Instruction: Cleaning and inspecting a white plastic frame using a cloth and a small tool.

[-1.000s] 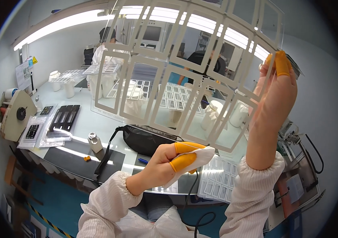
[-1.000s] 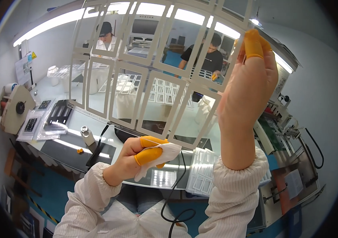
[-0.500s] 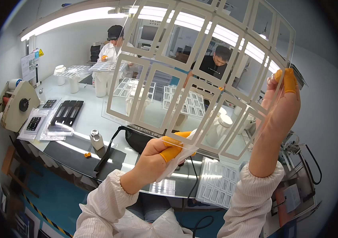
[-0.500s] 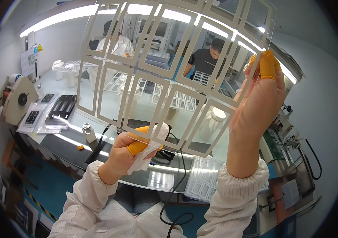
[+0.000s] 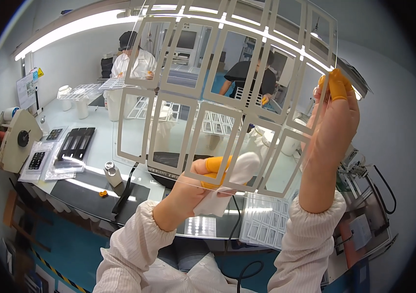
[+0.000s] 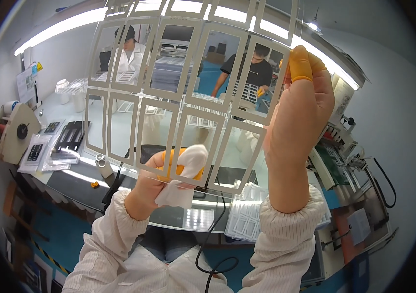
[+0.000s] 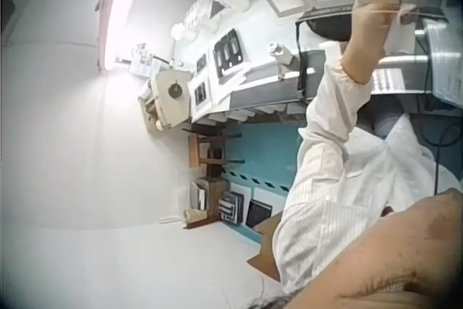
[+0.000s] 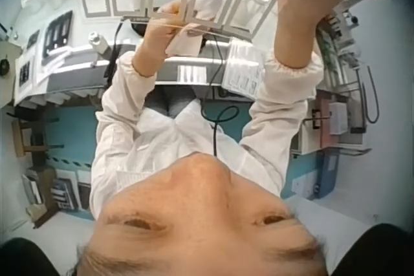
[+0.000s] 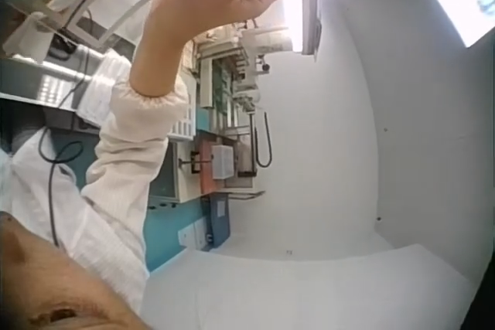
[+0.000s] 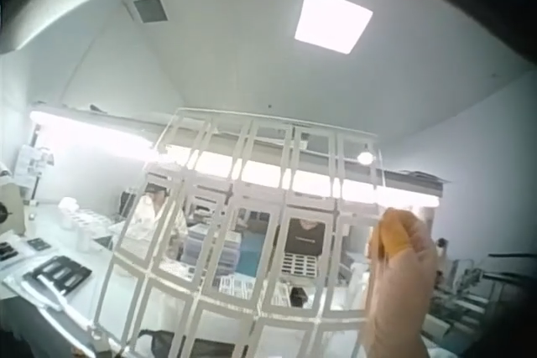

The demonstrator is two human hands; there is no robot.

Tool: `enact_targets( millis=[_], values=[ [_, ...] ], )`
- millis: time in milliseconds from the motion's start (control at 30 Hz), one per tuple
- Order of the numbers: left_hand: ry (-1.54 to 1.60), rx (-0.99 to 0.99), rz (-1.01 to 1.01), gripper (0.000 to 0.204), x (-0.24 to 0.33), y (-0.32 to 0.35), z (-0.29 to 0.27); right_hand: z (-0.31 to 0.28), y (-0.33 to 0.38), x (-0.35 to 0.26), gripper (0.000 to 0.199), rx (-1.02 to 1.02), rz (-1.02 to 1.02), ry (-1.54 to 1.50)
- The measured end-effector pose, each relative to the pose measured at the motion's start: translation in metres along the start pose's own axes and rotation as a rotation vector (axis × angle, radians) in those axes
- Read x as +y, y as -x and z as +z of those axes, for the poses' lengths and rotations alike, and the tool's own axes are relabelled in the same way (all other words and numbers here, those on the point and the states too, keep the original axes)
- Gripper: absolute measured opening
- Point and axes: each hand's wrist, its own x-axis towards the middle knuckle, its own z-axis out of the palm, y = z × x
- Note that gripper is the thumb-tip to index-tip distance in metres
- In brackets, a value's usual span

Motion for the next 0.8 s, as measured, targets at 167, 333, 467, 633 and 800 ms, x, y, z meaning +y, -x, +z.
enact_targets(
  millis=[167, 333, 467, 633, 800],
  values=[
    [0.038, -0.023, -0.066, 0.028, -0.013, 0.018, -0.018, 0.000, -0.003, 0.004, 0.021, 0.012, 0.018, -0.095],
    [0.073, 0.035, -0.140, 0.021, -0.008, 0.025, -0.019, -0.011, -0.012, 0.009, 0.020, -0.063, 0.057, -0.193],
    [0.119, 0.054, -0.126, 0.018, -0.001, 0.025, -0.015, -0.006, -0.013, 0.011, 0.014, 0.054, 0.135, -0.233],
    [0.185, 0.042, -0.105, 0.021, 0.000, 0.030, -0.023, -0.022, -0.022, 0.019, 0.011, -0.074, 0.096, -0.310],
    [0.227, 0.001, -0.046, 0.023, 0.003, 0.034, -0.036, -0.035, -0.027, 0.025, 0.016, -0.092, 0.136, -0.277]
  ],
)
